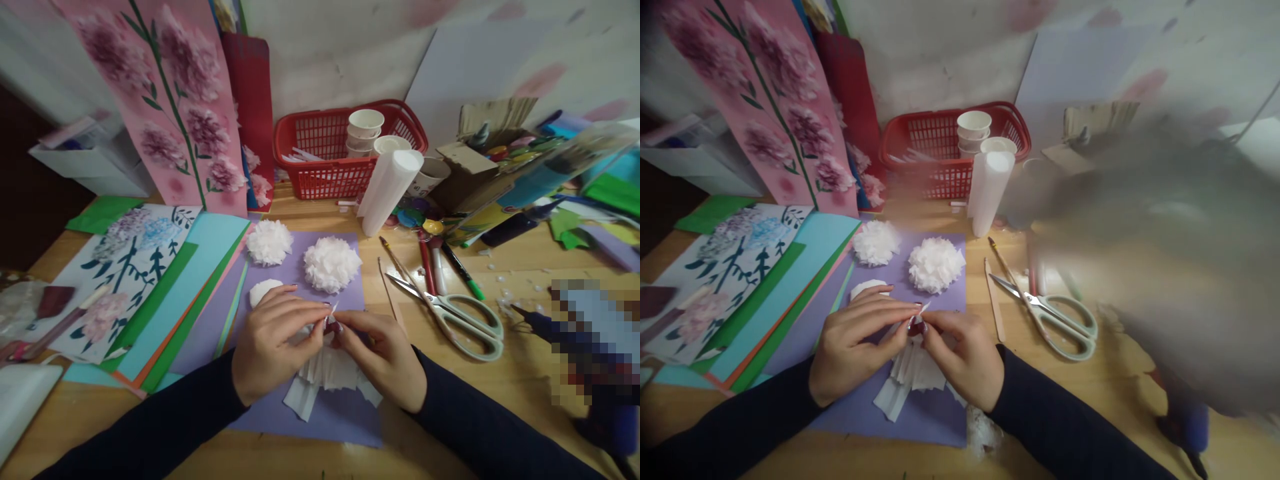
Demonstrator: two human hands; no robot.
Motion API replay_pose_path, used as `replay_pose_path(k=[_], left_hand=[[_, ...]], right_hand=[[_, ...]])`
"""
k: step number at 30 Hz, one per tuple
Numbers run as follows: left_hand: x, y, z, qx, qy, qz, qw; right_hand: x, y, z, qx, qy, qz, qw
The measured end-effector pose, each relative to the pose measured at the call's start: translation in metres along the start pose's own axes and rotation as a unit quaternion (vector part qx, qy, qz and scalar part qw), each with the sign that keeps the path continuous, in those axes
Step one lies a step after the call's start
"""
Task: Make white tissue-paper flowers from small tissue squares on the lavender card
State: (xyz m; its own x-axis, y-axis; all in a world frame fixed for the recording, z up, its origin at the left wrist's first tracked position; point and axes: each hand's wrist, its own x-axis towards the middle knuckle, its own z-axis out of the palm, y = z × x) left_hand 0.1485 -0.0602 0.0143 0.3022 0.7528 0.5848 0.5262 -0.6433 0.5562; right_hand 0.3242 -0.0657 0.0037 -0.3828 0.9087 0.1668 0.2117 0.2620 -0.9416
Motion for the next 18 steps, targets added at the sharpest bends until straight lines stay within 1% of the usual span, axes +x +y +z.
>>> replay_pose_path(k=[2,3,5,8,11,13,14,18], left_hand=[[0.0001,0.0022,-0.0013,-0.003,-0.005,-0.027,1.000],[0.0000,0.0030,-0.0022,-0.010,-0.011,-0.056,0.998],[-0.0002,0.0037,-0.0039,-0.041,-0.027,-0.135,0.990],[0.0004,0.0032,-0.0053,-0.118,-0.040,-0.245,0.961],[0.0020,0.0033,-0.0045,-0.188,-0.040,-0.313,0.930],[0.0021,0.0041,-0.0030,-0.211,-0.039,-0.338,0.916],[0.0016,0.0045,-0.0022,-0.213,-0.039,-0.342,0.915],[-0.0008,0.0044,-0.0003,-0.205,-0.036,-0.313,0.926]], right_hand=[[-0.0002,0.0002,-0.0002,0.001,0.001,0.000,1.000],[-0.0003,0.0004,-0.0004,0.003,0.002,0.001,1.000],[-0.0005,0.0005,-0.0009,0.007,0.004,0.007,1.000],[-0.0001,-0.0001,-0.0014,0.011,-0.001,0.019,1.000],[0.0011,-0.0014,-0.0015,0.009,-0.003,0.020,1.000],[0.0014,-0.0018,-0.0012,0.006,-0.001,0.020,1.000],[0.0013,-0.0016,-0.0009,0.004,0.001,0.019,1.000],[0.0000,-0.0002,-0.0002,-0.001,0.018,0.017,1.000]])
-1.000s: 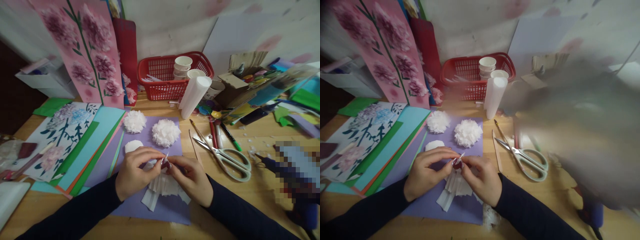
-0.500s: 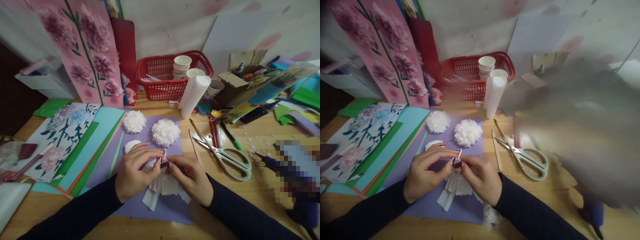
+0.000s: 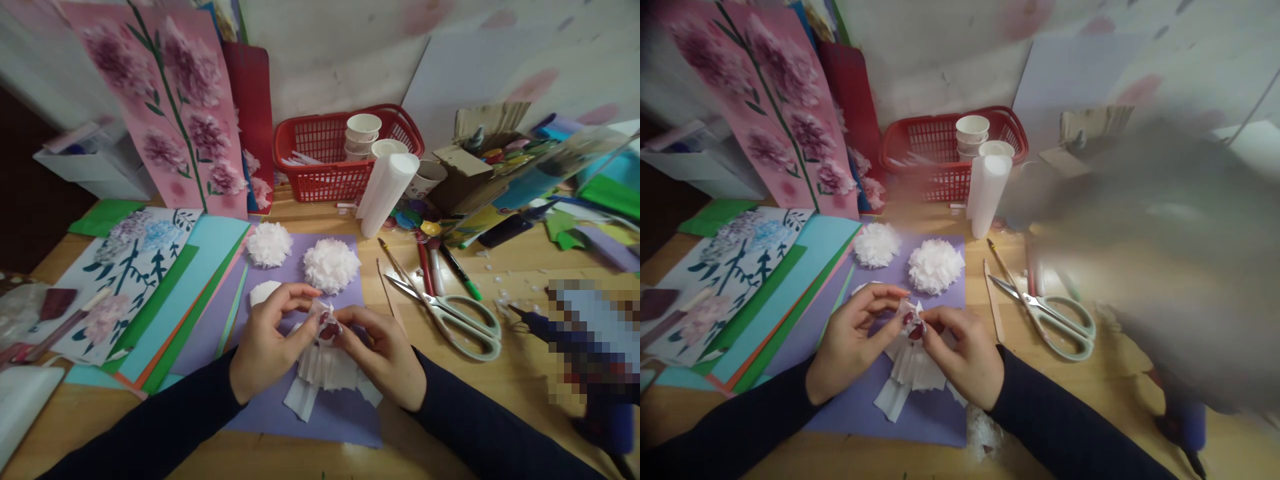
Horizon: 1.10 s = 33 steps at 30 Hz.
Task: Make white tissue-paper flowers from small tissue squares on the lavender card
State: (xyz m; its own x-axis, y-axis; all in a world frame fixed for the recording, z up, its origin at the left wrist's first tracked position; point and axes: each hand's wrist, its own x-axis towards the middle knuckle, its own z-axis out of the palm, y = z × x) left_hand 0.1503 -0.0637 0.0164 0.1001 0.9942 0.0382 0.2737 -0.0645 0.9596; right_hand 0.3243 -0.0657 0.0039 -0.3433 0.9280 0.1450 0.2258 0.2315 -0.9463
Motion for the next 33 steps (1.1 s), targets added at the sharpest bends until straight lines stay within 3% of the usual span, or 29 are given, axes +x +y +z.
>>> replay_pose_path(k=[8,11,14,16,18,23,33], left_hand=[[0.006,-0.003,-0.007,-0.015,0.020,-0.020,0.999],[0.009,-0.005,-0.013,0.022,0.058,0.029,0.998],[0.013,-0.002,-0.018,0.089,0.108,0.125,0.982],[0.013,0.002,-0.019,0.148,0.091,0.191,0.966],[0.012,0.007,-0.015,0.191,0.037,0.232,0.953],[0.006,0.010,-0.003,0.173,-0.051,0.250,0.951],[0.012,0.002,-0.004,0.158,-0.024,0.252,0.954]], right_hand=[[0.001,-0.002,-0.002,0.000,-0.014,0.004,1.000],[0.000,-0.001,-0.002,0.006,-0.007,0.013,1.000],[0.000,0.001,-0.001,0.025,0.005,0.024,0.999],[0.000,0.002,-0.001,0.038,0.011,0.028,0.999],[0.000,0.003,0.001,0.046,0.012,0.027,0.999],[-0.001,0.003,0.004,0.051,0.031,0.010,0.998],[-0.001,0.004,0.002,0.049,0.014,-0.001,0.999]])
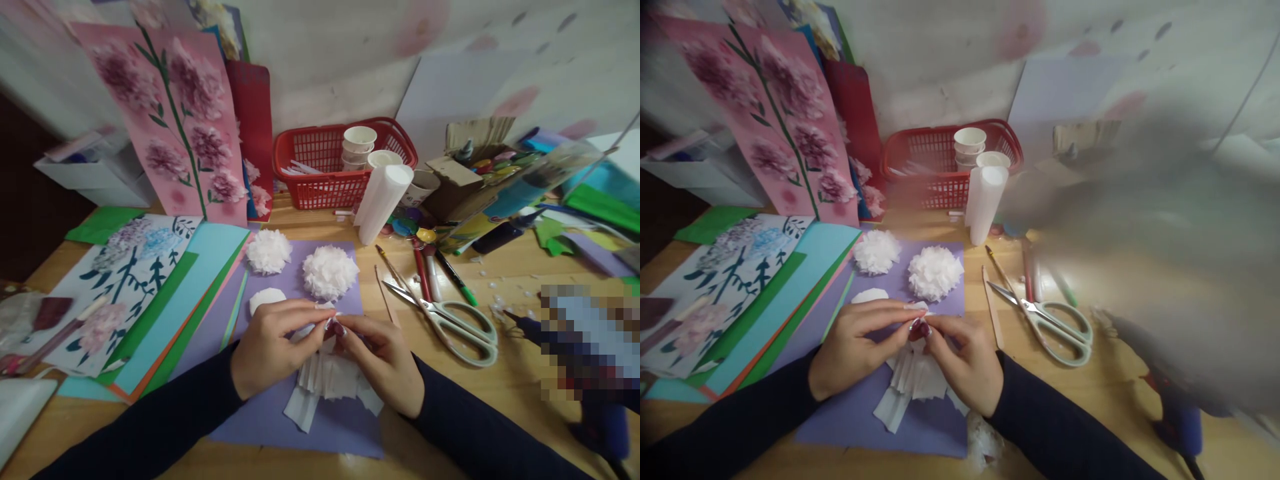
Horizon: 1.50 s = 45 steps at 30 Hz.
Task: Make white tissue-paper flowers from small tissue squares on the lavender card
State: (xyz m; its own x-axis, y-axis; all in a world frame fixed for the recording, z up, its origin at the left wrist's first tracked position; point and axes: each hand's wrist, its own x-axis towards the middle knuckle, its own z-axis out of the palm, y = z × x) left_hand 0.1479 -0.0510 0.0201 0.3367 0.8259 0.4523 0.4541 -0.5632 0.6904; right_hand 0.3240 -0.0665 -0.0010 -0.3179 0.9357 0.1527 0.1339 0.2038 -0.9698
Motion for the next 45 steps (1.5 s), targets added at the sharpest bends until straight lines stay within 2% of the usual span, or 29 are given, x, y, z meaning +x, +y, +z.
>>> replay_pose_path(k=[3,9,12,17,20,24,29,33,35,38,41,45], left_hand=[[0.000,0.002,-0.002,0.002,-0.016,-0.021,1.000],[0.000,0.001,-0.007,-0.055,-0.033,-0.160,0.985],[0.000,0.000,-0.005,-0.096,-0.042,-0.199,0.974],[-0.001,-0.003,-0.001,-0.116,-0.030,-0.218,0.969],[0.000,-0.006,-0.003,-0.112,-0.006,-0.200,0.973],[0.005,-0.011,-0.009,-0.093,-0.006,-0.179,0.979],[0.010,-0.009,-0.015,-0.088,0.048,-0.185,0.978],[0.006,-0.002,-0.011,-0.060,0.014,-0.131,0.989],[0.003,-0.002,-0.006,-0.049,0.001,-0.123,0.991],[-0.001,-0.005,0.002,-0.086,0.011,-0.169,0.982],[-0.001,-0.010,0.005,-0.156,0.023,-0.236,0.959],[0.005,-0.013,-0.007,-0.183,0.049,-0.266,0.945]], right_hand=[[0.000,-0.002,0.000,-0.002,-0.009,0.008,1.000],[0.000,-0.002,0.000,-0.001,-0.013,0.041,0.999],[0.000,-0.001,-0.001,0.007,-0.012,0.041,0.999],[-0.001,0.001,-0.002,0.012,-0.008,0.033,0.999],[-0.001,0.001,-0.002,0.014,-0.004,0.030,0.999],[0.000,0.002,-0.003,0.026,0.006,0.051,0.998],[0.000,0.003,-0.003,0.042,0.018,0.065,0.997],[0.000,0.003,-0.003,0.055,0.014,0.063,0.996],[0.000,0.004,-0.003,0.061,0.012,0.060,0.996],[0.000,0.004,-0.003,0.059,0.009,0.054,0.997],[-0.002,0.003,-0.004,0.054,0.006,0.053,0.997],[-0.002,0.002,-0.005,0.042,0.018,0.053,0.998]])
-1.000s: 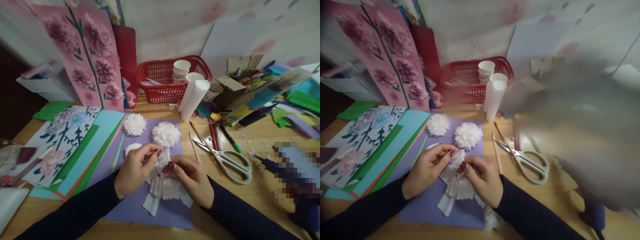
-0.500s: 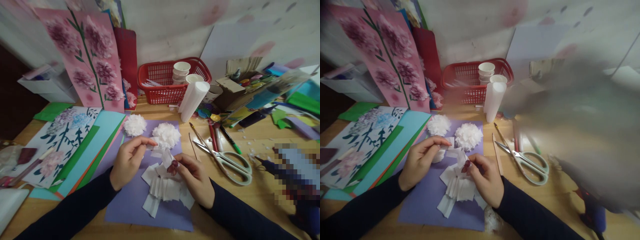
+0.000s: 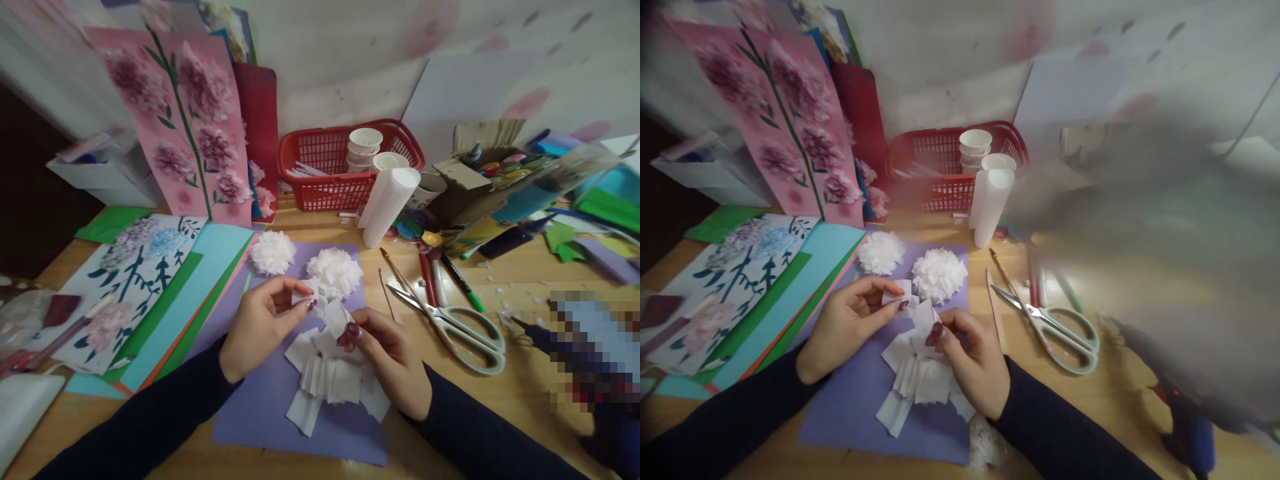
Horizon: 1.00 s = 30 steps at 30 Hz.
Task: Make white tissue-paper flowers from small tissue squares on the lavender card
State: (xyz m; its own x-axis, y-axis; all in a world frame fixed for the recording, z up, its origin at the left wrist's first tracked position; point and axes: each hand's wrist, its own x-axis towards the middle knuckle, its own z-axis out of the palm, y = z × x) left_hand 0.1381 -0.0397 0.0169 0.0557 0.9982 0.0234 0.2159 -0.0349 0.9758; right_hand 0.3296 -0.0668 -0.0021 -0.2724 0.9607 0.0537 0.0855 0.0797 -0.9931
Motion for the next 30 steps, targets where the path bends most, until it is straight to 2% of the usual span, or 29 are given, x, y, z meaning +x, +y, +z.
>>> replay_pose_path(k=[3,6,11,13,15,17,19,21,23,24,26,28,30], left_hand=[[0.004,0.007,-0.021,0.022,0.038,0.001,0.999],[0.007,0.010,-0.057,0.084,0.075,-0.020,0.993],[0.008,-0.010,-0.127,0.243,0.135,-0.080,0.957],[0.007,-0.021,-0.146,0.287,0.126,-0.086,0.946],[0.006,-0.024,-0.154,0.366,0.124,-0.056,0.920],[0.004,-0.019,-0.151,0.445,0.166,0.000,0.880],[0.001,-0.005,-0.135,0.471,0.232,0.071,0.848],[-0.003,0.011,-0.108,0.433,0.248,0.149,0.854],[-0.008,0.024,-0.075,0.352,0.134,0.203,0.904],[-0.010,0.029,-0.058,0.308,0.065,0.202,0.927],[-0.014,0.033,-0.027,0.230,-0.057,0.196,0.952],[-0.015,0.031,-0.005,0.166,-0.124,0.188,0.960],[-0.014,0.027,0.007,0.115,-0.143,0.167,0.969]], right_hand=[[0.001,0.001,0.000,-0.007,0.002,0.002,1.000],[0.000,0.001,0.002,-0.008,-0.007,0.011,1.000],[-0.002,-0.001,0.004,-0.005,-0.015,0.010,1.000],[-0.002,-0.002,0.004,-0.008,-0.017,0.007,1.000],[-0.001,-0.001,0.004,-0.008,-0.018,0.007,1.000],[-0.001,-0.001,0.004,-0.004,-0.018,0.012,1.000],[-0.001,-0.001,0.003,0.001,-0.017,0.020,1.000],[-0.001,-0.002,0.003,0.004,-0.017,0.027,0.999],[-0.001,-0.002,0.004,0.003,-0.016,0.034,0.999],[-0.001,-0.002,0.004,0.003,-0.016,0.036,0.999],[-0.002,-0.001,0.004,0.007,-0.013,0.035,0.999],[-0.004,0.000,0.003,0.020,-0.008,0.019,1.000],[-0.005,0.000,0.002,0.036,-0.010,-0.003,0.999]])
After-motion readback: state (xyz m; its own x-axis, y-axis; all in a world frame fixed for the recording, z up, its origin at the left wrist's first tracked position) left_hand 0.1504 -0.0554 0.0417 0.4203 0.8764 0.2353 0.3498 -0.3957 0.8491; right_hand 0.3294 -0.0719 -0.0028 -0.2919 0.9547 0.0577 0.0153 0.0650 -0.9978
